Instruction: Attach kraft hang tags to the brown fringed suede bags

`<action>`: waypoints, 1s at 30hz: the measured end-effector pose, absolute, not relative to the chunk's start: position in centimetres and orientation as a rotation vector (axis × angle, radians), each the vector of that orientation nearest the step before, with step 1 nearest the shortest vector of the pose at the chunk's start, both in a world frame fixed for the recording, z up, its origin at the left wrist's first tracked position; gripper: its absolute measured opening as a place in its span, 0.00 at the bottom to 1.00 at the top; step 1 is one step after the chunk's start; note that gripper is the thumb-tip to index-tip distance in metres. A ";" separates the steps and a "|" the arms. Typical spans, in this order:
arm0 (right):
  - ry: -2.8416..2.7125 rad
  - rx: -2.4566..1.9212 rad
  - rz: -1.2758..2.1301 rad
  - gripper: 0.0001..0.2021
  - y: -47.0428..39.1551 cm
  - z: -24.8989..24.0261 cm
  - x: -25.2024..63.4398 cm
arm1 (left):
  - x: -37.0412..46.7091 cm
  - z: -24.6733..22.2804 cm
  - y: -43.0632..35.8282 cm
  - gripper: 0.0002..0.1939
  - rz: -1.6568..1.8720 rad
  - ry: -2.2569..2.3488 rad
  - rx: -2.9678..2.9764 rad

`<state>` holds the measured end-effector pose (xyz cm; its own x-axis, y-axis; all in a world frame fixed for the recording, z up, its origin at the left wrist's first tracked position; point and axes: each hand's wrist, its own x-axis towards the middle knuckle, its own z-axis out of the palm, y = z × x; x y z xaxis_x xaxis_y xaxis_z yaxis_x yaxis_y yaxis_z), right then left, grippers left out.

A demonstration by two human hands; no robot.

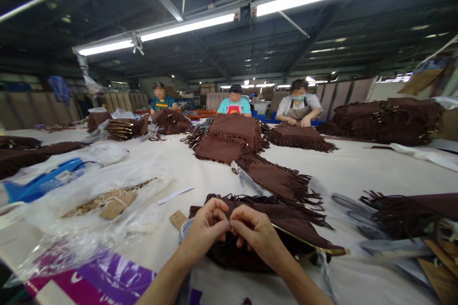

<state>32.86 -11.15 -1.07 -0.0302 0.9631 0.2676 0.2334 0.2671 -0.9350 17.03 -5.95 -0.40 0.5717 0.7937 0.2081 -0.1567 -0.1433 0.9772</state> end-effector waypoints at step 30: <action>-1.790 -1.119 0.599 0.10 -11.4 -0.8 33.1 | 17.2 -0.6 -6.7 0.08 0.916 0.616 1.562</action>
